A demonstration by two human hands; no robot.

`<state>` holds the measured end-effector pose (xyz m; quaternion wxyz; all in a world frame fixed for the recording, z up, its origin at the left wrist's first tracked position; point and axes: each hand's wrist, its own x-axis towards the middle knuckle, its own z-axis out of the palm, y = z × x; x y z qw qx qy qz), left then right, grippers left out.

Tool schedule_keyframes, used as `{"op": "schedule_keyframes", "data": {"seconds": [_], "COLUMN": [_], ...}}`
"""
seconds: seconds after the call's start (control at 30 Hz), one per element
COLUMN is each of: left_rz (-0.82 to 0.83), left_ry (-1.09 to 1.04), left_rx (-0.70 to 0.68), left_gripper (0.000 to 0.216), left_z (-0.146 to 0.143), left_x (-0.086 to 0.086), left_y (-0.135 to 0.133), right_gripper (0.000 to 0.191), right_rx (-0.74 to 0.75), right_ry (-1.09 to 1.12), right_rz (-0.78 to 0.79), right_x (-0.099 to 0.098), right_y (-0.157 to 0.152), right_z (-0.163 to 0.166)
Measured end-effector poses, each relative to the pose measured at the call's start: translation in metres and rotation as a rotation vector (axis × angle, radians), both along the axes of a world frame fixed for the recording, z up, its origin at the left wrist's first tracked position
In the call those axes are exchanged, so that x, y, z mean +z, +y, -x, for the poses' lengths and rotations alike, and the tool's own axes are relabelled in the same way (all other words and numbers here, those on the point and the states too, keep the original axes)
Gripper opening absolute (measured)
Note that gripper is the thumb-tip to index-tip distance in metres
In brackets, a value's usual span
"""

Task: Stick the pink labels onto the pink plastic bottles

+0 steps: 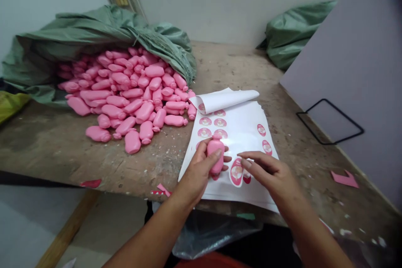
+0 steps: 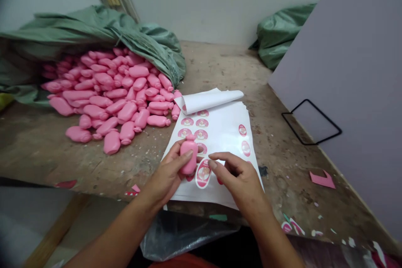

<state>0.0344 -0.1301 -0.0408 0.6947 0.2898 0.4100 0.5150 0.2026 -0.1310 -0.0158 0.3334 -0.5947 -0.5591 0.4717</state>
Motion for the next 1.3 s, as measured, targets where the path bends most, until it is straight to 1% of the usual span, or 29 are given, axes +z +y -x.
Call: {"op": "schedule_keyframes", "data": {"seconds": [0.1,0.17,0.3,0.4,0.67,0.8,0.93,1.03,1.23,1.3], "left_rz": [-0.04,-0.035,0.035,0.039,0.029,0.022,0.014,0.023,0.044,0.057], "left_ry": [-0.059,-0.132,-0.199,-0.206,-0.185,-0.15,-0.127,-0.148,-0.216,-0.245], "left_rx": [-0.052,-0.067,-0.081,-0.079,-0.093,-0.11,-0.12,-0.114,-0.119,-0.126], "left_gripper": [0.029,0.03,0.038,0.039,0.038,0.035,0.035,0.035,0.023,0.023], "left_z": [-0.002,-0.005,-0.009,-0.01,-0.012,-0.011,-0.01,-0.01,-0.012,-0.011], "left_x": [0.01,0.014,0.02,0.022,0.022,0.02,0.019,0.019,0.019,0.018], "left_y": [-0.006,-0.011,-0.019,-0.022,-0.024,-0.025,-0.025,-0.025,-0.025,-0.024], "right_gripper": [0.033,0.035,0.029,0.025,0.024,0.022,0.023,0.023,0.024,0.027], "right_rx": [-0.015,-0.02,0.011,0.034,0.031,0.016,0.034,0.046,0.052,0.038], "right_ry": [-0.051,-0.08,-0.08,-0.056,-0.055,-0.058,-0.07,-0.063,-0.035,-0.016], "right_rz": [-0.022,-0.042,-0.044,-0.04,-0.059,-0.058,-0.067,-0.076,-0.078,-0.077], "right_x": [0.005,0.007,0.01,0.009,0.003,0.003,0.004,0.003,-0.002,-0.004], "right_y": [-0.002,-0.003,-0.005,-0.006,-0.007,-0.006,-0.005,-0.005,-0.006,-0.005], "right_z": [0.004,0.006,0.008,0.01,0.011,0.011,0.011,0.011,0.01,0.01]}}
